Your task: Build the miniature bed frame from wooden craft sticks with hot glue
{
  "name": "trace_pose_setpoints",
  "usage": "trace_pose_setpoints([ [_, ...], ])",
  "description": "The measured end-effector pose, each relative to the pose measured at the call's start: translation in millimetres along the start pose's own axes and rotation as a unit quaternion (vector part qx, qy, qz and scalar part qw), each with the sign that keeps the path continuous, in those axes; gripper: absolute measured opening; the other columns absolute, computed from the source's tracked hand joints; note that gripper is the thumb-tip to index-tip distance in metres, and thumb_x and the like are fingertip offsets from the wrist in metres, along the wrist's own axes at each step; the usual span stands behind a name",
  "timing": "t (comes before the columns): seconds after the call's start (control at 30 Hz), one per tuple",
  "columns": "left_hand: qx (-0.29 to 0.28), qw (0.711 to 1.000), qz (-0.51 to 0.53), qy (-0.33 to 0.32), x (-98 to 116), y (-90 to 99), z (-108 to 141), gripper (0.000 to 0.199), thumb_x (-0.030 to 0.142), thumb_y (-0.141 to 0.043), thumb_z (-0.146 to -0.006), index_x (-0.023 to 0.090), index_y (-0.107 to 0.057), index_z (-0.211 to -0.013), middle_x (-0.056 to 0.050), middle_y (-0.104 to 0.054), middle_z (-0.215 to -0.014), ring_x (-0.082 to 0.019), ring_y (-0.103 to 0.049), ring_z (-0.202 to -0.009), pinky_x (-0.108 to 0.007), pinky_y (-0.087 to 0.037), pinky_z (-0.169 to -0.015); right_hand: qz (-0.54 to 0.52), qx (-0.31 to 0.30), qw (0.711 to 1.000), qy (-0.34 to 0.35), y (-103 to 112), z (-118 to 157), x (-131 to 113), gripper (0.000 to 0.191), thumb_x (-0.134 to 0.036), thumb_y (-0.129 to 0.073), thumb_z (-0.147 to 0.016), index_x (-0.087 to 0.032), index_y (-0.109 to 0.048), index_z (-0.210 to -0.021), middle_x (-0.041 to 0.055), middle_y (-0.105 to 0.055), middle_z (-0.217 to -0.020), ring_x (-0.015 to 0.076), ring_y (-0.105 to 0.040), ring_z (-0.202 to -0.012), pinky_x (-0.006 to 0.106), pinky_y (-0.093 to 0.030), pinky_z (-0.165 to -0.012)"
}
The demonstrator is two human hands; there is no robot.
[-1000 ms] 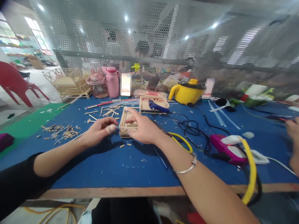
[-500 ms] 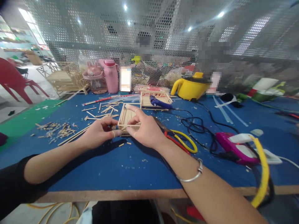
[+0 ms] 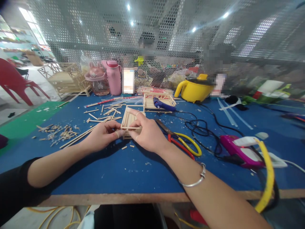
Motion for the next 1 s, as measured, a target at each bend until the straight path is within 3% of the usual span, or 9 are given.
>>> trace_pose_setpoints([
  [0.5, -0.009, 1.000, -0.012, 0.010, 3.4, 1.9, 1.4, 0.021, 0.032, -0.063, -0.076, 0.015, -0.066, -0.086, 0.000, -0.061, -0.075, -0.009, -0.048, -0.059, -0.024, -0.039, -0.056, 0.023, -0.021, 0.999, -0.008, 1.3, 0.7, -2.5, 0.066, -0.013, -0.060, -0.074, -0.026, -0.043, -0.137, -0.0031, -0.073, -0.083, 0.0131, -0.066, -0.070, 0.026, -0.051, -0.072],
  [0.8, -0.008, 1.000, -0.010, 0.019, 4.3, 2.4, 3.3, 0.022, 0.029, -0.063, -0.072, 0.014, -0.065, -0.088, -0.002, -0.061, -0.076, -0.010, -0.050, -0.059, -0.026, -0.041, -0.057, 0.007, -0.026, 0.999, 0.028, 4.9, 2.4, -3.6, 0.071, -0.010, -0.058, -0.071, -0.021, -0.038, -0.139, -0.0004, -0.070, -0.089, 0.0146, -0.065, -0.082, 0.030, -0.050, -0.083],
  [0.9, -0.002, 1.000, -0.008, 0.027, 3.3, 3.6, 3.3, 0.027, 0.028, -0.063, -0.070, 0.014, -0.065, -0.093, -0.003, -0.062, -0.079, -0.011, -0.051, -0.059, -0.027, -0.043, -0.057, -0.005, -0.002, 0.997, 0.072, 11.5, 3.9, -3.9, 0.072, -0.011, -0.057, -0.070, -0.023, -0.037, -0.139, 0.0020, -0.065, -0.099, 0.0167, -0.062, -0.090, 0.035, -0.048, -0.090],
  [1.0, 0.020, 0.999, -0.011, 0.027, 1.4, 7.7, 2.4, 0.031, 0.023, -0.060, -0.069, 0.015, -0.064, -0.098, 0.001, -0.058, -0.072, -0.010, -0.049, -0.058, -0.028, -0.042, -0.059, -0.055, 0.097, 0.989, 0.100, 24.6, 3.2, -1.9, 0.065, -0.018, -0.059, -0.074, -0.028, -0.039, -0.135, 0.0014, -0.060, -0.099, 0.0178, -0.058, -0.092, 0.039, -0.047, -0.091],
])
Point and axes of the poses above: each hand's wrist, its own z-axis away from the middle knuckle, its own y-axis out of the back of the hand, x = y × z, the point moved 2 cm from there along -z, towards the middle knuckle
